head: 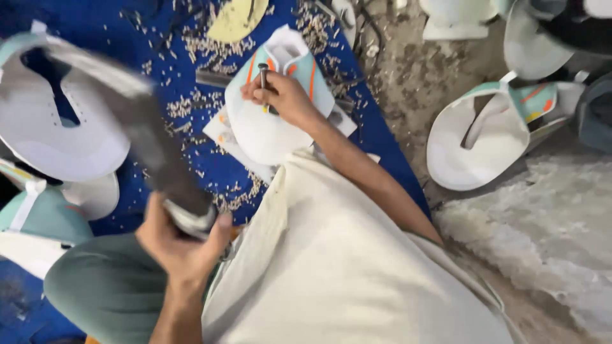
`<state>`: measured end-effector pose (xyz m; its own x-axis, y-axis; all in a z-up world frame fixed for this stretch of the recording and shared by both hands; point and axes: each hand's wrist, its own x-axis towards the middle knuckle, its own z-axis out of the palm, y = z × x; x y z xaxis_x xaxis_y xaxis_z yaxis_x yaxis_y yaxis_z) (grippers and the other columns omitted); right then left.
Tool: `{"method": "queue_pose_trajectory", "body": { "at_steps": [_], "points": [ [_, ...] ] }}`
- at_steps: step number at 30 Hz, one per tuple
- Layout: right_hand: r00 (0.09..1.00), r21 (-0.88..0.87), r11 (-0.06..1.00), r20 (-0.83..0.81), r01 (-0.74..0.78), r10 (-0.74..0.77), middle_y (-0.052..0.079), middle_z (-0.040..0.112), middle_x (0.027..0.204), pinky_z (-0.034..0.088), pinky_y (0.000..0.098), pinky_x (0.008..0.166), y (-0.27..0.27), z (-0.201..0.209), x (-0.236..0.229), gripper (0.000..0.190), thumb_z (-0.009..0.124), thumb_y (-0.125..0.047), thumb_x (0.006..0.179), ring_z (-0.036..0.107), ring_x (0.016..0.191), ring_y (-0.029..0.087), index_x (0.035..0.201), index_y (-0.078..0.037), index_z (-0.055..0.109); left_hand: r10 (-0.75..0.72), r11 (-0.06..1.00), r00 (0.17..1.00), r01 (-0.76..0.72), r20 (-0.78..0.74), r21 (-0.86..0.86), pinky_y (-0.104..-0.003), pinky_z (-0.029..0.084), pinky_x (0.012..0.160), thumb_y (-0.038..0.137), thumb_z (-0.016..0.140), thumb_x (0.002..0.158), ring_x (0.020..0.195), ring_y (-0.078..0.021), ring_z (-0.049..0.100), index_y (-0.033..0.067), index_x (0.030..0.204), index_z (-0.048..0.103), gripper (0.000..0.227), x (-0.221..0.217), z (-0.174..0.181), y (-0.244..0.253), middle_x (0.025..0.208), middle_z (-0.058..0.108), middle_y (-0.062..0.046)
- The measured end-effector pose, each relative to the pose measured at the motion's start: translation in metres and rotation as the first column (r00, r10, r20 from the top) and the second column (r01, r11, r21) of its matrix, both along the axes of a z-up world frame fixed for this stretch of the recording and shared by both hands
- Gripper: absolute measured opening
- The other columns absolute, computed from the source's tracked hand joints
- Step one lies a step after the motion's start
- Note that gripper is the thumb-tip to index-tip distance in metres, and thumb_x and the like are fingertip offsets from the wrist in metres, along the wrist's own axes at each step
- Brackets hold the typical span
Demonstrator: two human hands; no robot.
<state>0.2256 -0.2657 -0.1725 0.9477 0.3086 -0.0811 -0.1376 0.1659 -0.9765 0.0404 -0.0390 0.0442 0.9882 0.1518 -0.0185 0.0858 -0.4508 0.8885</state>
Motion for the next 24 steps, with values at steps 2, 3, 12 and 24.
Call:
{"method": "queue_pose_trajectory", "body": {
  "at_steps": [2,3,12,24],
  "points": [
    [0.995,0.023,0.998,-0.083,-0.061,0.063,0.015,0.073,0.120,0.061,0.0309,0.091,0.006,-0.004,-0.015,0.008,0.059,-0.006,0.103,0.074,0.107,0.018,0.104,0.002,0.058,0.018,0.951,0.974,0.053,0.226,-0.305,-0.032,0.060,0.071,0.022,0.089,0.078,0.076,-0.0215,0.066,0.0035,0.115,0.049,0.058,-0.023,0.018,0.010,0.098,0.065,-0.016],
    [0.994,0.024,0.998,-0.084,-0.063,0.065,0.015,0.073,0.120,0.061,0.0309,0.091,0.009,-0.006,-0.017,0.008,0.059,-0.006,0.103,0.074,0.107,0.018,0.104,0.002,0.058,0.020,0.951,0.974,0.050,0.225,-0.304,-0.032,0.060,0.071,0.022,0.089,0.078,0.076,-0.0215,0.066,0.0035,0.115,0.049,0.058,-0.013,0.033,0.018,0.098,0.065,-0.016],
    [0.902,-0.397,0.917,0.405,0.025,0.151,0.017,0.076,0.111,0.060,0.0329,0.089,0.009,0.015,-0.037,0.019,0.060,-0.001,0.101,0.073,0.105,0.024,0.119,0.003,0.065,-0.094,0.987,0.991,0.105,-0.092,0.124,-0.031,0.047,0.060,0.025,0.086,0.078,0.065,-0.0108,0.057,0.0033,0.087,0.059,0.036,0.003,-0.099,0.001,0.076,0.062,-0.011],
    [0.968,-0.144,0.982,0.235,0.123,-0.087,0.013,0.075,0.109,0.060,0.0323,0.089,0.009,0.018,-0.021,0.010,0.060,0.000,0.103,0.075,0.102,0.020,0.112,0.004,0.063,-0.117,0.978,0.992,0.122,-0.035,0.167,-0.035,0.055,0.071,0.029,0.086,0.079,0.079,-0.0242,0.068,0.0014,0.111,0.066,0.047,0.025,-0.113,-0.002,0.088,0.070,-0.010]
  ]
}}
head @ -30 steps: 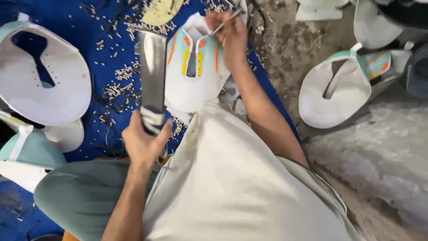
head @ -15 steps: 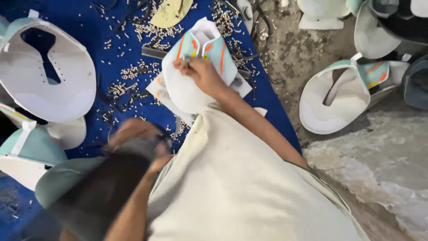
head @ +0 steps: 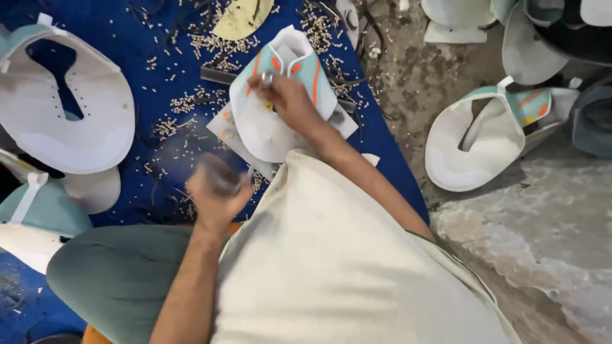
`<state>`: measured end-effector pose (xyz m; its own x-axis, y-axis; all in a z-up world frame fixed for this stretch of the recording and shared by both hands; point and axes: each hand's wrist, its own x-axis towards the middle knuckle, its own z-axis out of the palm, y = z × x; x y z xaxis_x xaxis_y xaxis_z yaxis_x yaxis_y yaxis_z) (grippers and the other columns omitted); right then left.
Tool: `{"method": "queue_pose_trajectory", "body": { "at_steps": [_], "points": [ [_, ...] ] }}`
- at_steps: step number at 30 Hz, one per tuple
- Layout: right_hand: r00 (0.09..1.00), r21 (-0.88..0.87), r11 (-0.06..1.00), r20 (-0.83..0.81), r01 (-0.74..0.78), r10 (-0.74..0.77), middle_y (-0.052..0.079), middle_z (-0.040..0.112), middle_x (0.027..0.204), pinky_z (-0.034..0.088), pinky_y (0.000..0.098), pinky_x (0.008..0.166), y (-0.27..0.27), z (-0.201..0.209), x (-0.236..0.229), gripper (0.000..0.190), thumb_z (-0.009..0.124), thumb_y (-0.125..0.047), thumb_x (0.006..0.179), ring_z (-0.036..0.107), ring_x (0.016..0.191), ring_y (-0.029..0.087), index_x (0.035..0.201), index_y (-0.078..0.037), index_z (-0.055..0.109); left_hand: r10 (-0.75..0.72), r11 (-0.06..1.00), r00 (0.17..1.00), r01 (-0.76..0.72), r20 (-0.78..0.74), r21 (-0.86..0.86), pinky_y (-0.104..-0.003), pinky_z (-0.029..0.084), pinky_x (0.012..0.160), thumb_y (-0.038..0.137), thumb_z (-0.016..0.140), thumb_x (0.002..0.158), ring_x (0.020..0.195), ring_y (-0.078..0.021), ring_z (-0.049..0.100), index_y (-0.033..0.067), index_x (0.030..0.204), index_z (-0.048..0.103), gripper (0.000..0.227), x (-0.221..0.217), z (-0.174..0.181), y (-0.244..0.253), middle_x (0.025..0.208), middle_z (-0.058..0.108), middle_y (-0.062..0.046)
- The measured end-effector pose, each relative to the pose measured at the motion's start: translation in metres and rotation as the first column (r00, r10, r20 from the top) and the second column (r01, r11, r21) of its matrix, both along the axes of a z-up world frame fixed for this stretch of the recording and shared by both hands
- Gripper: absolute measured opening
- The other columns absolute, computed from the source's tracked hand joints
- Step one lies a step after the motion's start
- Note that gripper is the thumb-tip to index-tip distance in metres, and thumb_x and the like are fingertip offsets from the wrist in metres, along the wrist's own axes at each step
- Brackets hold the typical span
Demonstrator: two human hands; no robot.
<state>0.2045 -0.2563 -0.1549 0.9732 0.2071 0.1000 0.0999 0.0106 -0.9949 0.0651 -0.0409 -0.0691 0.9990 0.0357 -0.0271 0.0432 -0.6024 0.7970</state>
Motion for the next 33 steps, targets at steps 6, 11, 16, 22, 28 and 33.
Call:
{"method": "queue_pose_trajectory", "body": {
  "at_steps": [6,11,16,22,28,33],
  "points": [
    [0.958,-0.130,0.990,-0.274,0.055,-0.089,0.017,0.072,0.091,0.057,0.0333,0.077,-0.004,-0.039,0.021,0.011,0.058,-0.003,0.104,0.070,0.083,0.022,0.108,0.004,0.067,0.036,0.998,0.985,-0.027,-0.169,0.060,-0.034,0.056,0.069,0.032,0.084,0.080,0.075,-0.0171,0.073,0.0019,0.103,0.067,0.041,-0.011,0.052,-0.008,0.083,0.070,-0.006],
    [0.986,0.250,0.965,-0.166,0.075,-0.034,0.010,0.076,0.103,0.060,0.0306,0.085,-0.007,-0.045,0.034,0.006,0.055,0.004,0.102,0.074,0.093,0.016,0.103,0.003,0.061,-0.038,0.977,0.901,0.123,0.432,-0.172,-0.039,0.051,0.084,0.027,0.072,0.086,0.090,-0.0307,0.060,-0.0140,0.124,0.046,0.061,0.003,0.052,-0.011,0.103,0.059,-0.023],
    [0.991,-0.183,0.982,0.134,0.052,-0.027,0.014,0.074,0.105,0.057,0.0311,0.084,-0.011,-0.011,0.016,0.014,0.062,0.004,0.097,0.071,0.097,0.020,0.110,0.004,0.066,0.007,0.998,0.999,-0.005,0.033,-0.056,-0.032,0.053,0.062,0.024,0.085,0.077,0.064,-0.0184,0.068,-0.0005,0.098,0.061,0.040,0.009,-0.006,-0.011,0.077,0.065,-0.008],
    [0.947,0.223,0.961,-0.309,0.162,-0.088,0.014,0.076,0.104,0.062,0.0316,0.084,-0.013,-0.016,0.046,0.006,0.057,-0.002,0.104,0.074,0.091,0.019,0.102,0.001,0.062,0.022,0.991,0.981,0.004,0.191,-0.136,-0.031,0.055,0.069,0.024,0.084,0.082,0.069,-0.0180,0.068,0.0015,0.108,0.063,0.041,0.009,0.097,-0.015,0.084,0.068,-0.007],
    [0.987,-0.097,0.987,0.110,0.128,-0.117,0.014,0.076,0.108,0.062,0.0348,0.089,-0.016,-0.045,0.034,0.004,0.061,-0.003,0.100,0.076,0.098,0.023,0.100,0.000,0.062,-0.046,0.977,0.949,0.107,0.311,-0.183,-0.035,0.051,0.071,0.030,0.083,0.076,0.072,-0.0210,0.062,0.0066,0.098,0.052,0.045,0.028,0.057,-0.017,0.084,0.062,-0.008],
    [0.953,-0.365,0.917,0.299,0.161,-0.048,0.014,0.075,0.106,0.059,0.0347,0.083,-0.018,-0.034,0.049,0.007,0.064,-0.004,0.098,0.074,0.095,0.025,0.105,-0.001,0.065,0.003,0.987,0.992,0.018,-0.125,0.160,-0.037,0.053,0.065,0.031,0.088,0.079,0.068,-0.0240,0.072,0.0025,0.108,0.068,0.045,0.026,0.006,-0.016,0.080,0.071,-0.013]
  ]
}}
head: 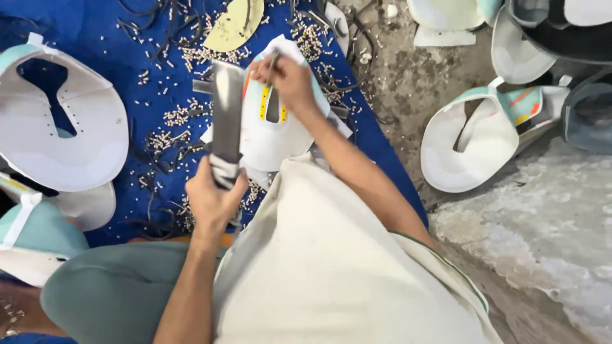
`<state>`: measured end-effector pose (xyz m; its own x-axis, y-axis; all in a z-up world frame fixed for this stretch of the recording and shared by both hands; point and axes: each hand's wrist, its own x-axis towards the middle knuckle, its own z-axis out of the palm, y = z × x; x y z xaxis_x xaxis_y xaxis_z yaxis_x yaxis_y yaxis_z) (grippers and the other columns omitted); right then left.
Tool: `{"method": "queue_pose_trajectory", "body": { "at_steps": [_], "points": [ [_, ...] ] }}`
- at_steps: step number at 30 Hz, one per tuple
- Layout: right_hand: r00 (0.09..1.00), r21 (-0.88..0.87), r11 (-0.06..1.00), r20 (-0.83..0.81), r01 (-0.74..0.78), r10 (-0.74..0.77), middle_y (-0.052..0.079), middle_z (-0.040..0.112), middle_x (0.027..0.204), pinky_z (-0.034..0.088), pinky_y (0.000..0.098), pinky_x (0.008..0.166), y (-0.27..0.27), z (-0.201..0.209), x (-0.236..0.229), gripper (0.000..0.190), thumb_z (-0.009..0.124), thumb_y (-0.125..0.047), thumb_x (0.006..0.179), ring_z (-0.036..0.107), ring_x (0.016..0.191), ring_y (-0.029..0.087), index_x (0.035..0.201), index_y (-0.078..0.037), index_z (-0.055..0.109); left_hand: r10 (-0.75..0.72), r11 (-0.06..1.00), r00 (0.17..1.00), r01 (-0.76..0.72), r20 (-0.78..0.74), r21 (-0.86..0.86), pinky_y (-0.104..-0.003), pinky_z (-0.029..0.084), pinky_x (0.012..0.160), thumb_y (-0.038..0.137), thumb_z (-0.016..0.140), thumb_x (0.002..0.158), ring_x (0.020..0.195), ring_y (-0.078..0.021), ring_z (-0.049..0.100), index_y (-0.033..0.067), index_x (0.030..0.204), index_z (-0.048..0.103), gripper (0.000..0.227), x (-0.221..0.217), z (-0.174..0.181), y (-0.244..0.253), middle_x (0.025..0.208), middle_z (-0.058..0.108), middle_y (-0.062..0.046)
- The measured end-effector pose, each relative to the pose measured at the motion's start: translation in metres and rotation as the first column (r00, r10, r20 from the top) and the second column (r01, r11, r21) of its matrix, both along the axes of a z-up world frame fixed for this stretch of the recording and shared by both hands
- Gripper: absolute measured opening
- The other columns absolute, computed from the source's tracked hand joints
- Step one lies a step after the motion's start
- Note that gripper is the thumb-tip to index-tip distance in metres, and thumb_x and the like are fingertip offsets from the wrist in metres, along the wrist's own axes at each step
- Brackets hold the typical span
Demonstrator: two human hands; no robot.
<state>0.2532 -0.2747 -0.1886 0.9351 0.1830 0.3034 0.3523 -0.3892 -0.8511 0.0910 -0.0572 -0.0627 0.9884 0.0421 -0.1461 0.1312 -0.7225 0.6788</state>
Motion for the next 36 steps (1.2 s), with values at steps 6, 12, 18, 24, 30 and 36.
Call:
{"method": "queue_pose_trajectory", "body": {
  "at_steps": [6,12,18,24,30,36],
  "points": [
    [0.891,0.631,0.754,-0.430,0.179,0.148,0.016,0.075,0.108,0.062,0.0333,0.082,-0.007,0.013,0.021,0.008,0.057,-0.007,0.103,0.077,0.095,0.021,0.103,0.000,0.061,0.108,0.915,0.952,0.017,0.286,-0.403,-0.030,0.055,0.076,0.020,0.082,0.086,0.081,-0.0142,0.062,-0.0009,0.114,0.060,0.042,0.000,0.091,-0.007,0.093,0.069,-0.006],
    [0.998,0.205,0.977,0.011,-0.064,0.063,0.017,0.075,0.115,0.060,0.0355,0.093,0.001,0.037,-0.010,0.011,0.057,-0.006,0.108,0.075,0.104,0.024,0.107,0.002,0.064,0.019,0.967,0.977,0.036,0.212,-0.252,-0.032,0.053,0.066,0.028,0.084,0.080,0.071,-0.0171,0.068,-0.0029,0.114,0.059,0.052,0.013,0.012,-0.009,0.088,0.066,-0.009],
    [0.928,0.498,0.851,-0.371,0.166,0.036,0.014,0.078,0.102,0.061,0.0317,0.082,0.000,0.020,0.022,0.017,0.058,-0.013,0.106,0.075,0.090,0.018,0.101,0.002,0.067,0.102,0.964,0.985,-0.064,0.136,-0.256,-0.031,0.056,0.072,0.023,0.083,0.082,0.076,-0.0157,0.070,0.0001,0.103,0.063,0.037,-0.002,0.043,0.000,0.086,0.072,-0.009],
    [0.939,0.428,0.893,-0.344,0.137,0.020,0.010,0.079,0.101,0.063,0.0293,0.075,0.005,0.017,0.023,0.013,0.063,-0.011,0.101,0.080,0.093,0.016,0.100,0.001,0.062,0.136,0.889,0.878,0.096,0.459,-0.448,-0.026,0.047,0.069,0.030,0.080,0.077,0.071,-0.0159,0.059,0.0064,0.096,0.058,0.037,0.004,0.099,0.004,0.080,0.059,-0.005],
    [0.998,-0.042,0.999,0.056,0.032,-0.030,0.015,0.075,0.105,0.060,0.0349,0.085,0.002,0.017,0.000,0.019,0.064,-0.001,0.095,0.074,0.099,0.024,0.114,0.002,0.065,-0.089,0.996,0.955,0.083,0.282,0.033,-0.039,0.050,0.069,0.033,0.084,0.073,0.070,-0.0316,0.063,0.0025,0.092,0.062,0.042,0.018,-0.004,0.008,0.076,0.064,-0.017],
    [0.953,0.828,0.510,-0.298,0.232,0.050,0.020,0.074,0.119,0.061,0.0395,0.096,-0.045,0.007,-0.005,0.012,0.056,-0.008,0.109,0.074,0.107,0.030,0.108,0.002,0.063,0.122,0.991,0.921,-0.131,-0.371,0.001,-0.042,0.057,0.063,0.038,0.078,0.081,0.065,-0.0278,0.073,0.0004,0.109,0.069,0.048,-0.067,0.055,0.061,0.079,0.076,-0.016]
  ]
}}
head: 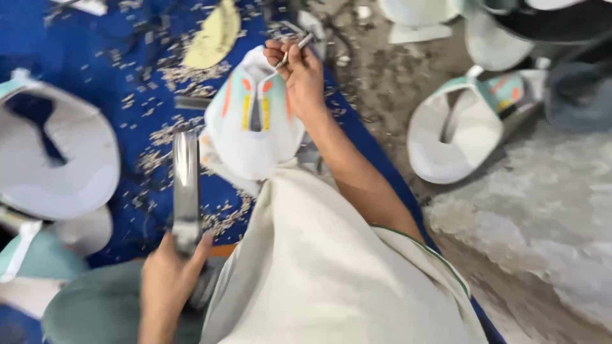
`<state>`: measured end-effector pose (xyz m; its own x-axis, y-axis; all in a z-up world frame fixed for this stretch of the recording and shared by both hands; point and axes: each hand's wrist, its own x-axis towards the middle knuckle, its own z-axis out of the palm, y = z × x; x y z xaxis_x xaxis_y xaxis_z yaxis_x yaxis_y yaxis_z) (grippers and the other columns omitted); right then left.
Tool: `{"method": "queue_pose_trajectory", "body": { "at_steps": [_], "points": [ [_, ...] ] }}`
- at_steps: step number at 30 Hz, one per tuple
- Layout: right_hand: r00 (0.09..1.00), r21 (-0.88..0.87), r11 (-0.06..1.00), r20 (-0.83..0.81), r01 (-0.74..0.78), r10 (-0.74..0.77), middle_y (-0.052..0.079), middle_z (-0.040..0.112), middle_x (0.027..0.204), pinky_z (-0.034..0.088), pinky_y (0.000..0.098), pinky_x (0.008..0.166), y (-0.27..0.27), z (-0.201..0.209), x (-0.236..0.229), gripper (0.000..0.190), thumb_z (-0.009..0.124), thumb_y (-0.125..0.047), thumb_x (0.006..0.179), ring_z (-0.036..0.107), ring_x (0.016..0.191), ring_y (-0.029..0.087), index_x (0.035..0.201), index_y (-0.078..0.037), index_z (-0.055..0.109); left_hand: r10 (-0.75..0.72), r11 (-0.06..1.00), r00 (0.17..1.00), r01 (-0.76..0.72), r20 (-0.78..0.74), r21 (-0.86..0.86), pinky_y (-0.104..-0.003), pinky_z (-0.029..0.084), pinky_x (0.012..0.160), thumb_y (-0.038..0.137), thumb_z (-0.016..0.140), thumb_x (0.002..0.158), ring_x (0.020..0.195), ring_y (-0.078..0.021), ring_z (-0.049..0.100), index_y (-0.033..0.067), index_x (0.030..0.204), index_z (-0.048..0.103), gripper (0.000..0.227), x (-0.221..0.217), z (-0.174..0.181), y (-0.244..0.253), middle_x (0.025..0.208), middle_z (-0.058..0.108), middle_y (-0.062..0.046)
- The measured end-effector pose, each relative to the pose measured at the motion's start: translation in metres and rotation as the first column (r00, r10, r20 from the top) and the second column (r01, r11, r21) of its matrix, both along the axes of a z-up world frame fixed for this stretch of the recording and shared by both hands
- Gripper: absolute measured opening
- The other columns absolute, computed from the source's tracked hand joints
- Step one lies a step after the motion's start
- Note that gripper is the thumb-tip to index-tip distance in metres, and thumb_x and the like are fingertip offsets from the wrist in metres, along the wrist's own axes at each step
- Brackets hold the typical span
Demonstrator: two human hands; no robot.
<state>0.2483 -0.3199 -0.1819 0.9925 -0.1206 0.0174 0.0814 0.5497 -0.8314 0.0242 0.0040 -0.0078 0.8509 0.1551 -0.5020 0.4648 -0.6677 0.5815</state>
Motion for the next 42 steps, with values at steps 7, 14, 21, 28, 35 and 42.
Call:
{"method": "queue_pose_trajectory", "body": {
  "at_steps": [7,14,21,28,35,42],
  "points": [
    [0.900,0.182,0.899,-0.266,0.398,-0.345,0.009,0.068,0.104,0.045,0.0270,0.060,-0.115,-0.018,-0.088,0.020,0.064,-0.007,0.097,0.058,0.071,0.014,0.114,0.003,0.069,-0.641,0.732,0.719,0.466,0.269,0.496,-0.050,0.052,0.088,0.042,0.079,0.088,0.101,-0.0433,0.064,0.0033,0.113,0.070,0.047,0.067,-0.039,0.012,0.108,0.068,-0.024],
    [0.280,-0.178,0.374,-0.400,0.910,-0.873,-0.001,0.036,0.068,0.025,0.0240,0.036,-0.290,-0.020,-0.152,0.049,0.083,-0.041,0.089,0.038,0.045,0.009,0.079,-0.015,0.043,-0.211,0.931,0.733,0.351,0.647,-0.094,-0.044,0.051,0.090,0.028,0.091,0.086,0.099,-0.0359,0.065,-0.0069,0.119,0.061,0.057,0.222,-0.168,-0.099,0.112,0.066,-0.023],
    [0.437,-0.228,0.510,-0.305,0.829,-0.847,0.000,0.049,0.072,0.029,0.0281,0.037,-0.334,-0.054,-0.160,0.023,0.075,-0.009,0.083,0.042,0.046,0.011,0.085,-0.012,0.053,0.882,0.306,0.414,-0.136,0.226,-0.942,-0.041,0.058,0.091,0.010,0.072,0.091,0.106,-0.0245,0.066,0.0025,0.125,0.053,0.039,0.186,-0.112,-0.091,0.117,0.066,-0.010],
    [0.989,-0.957,0.250,0.131,0.145,-0.074,0.011,0.068,0.103,0.055,0.0367,0.080,-0.041,0.106,-0.162,0.029,0.076,-0.010,0.082,0.068,0.089,0.026,0.110,-0.008,0.071,0.124,0.806,0.806,0.258,0.578,-0.533,-0.032,0.047,0.103,0.002,0.069,0.093,0.125,-0.0188,0.054,-0.0038,0.147,0.038,0.063,0.120,0.006,-0.103,0.142,0.052,-0.016],
    [0.971,-0.755,0.655,-0.178,-0.031,-0.159,0.002,0.065,0.113,0.058,0.0309,0.078,-0.003,0.124,-0.136,0.058,0.092,-0.018,0.073,0.066,0.098,0.016,0.120,-0.012,0.059,0.125,0.922,0.860,0.082,0.494,-0.377,-0.028,0.053,0.076,0.009,0.069,0.104,0.087,-0.0095,0.066,-0.0047,0.113,0.069,0.017,0.126,0.018,-0.049,0.098,0.073,-0.007],
    [0.942,-0.899,0.424,0.043,-0.108,0.332,0.005,0.078,0.129,0.063,0.0361,0.097,-0.055,0.138,-0.002,0.056,0.078,-0.007,0.097,0.076,0.110,0.016,0.148,-0.022,0.064,-0.437,0.738,0.307,0.660,0.845,0.142,-0.037,0.055,0.091,-0.012,0.070,0.093,0.105,-0.0343,0.071,-0.0014,0.117,0.073,0.026,0.242,0.058,-0.080,0.111,0.072,-0.019]
  ]
}}
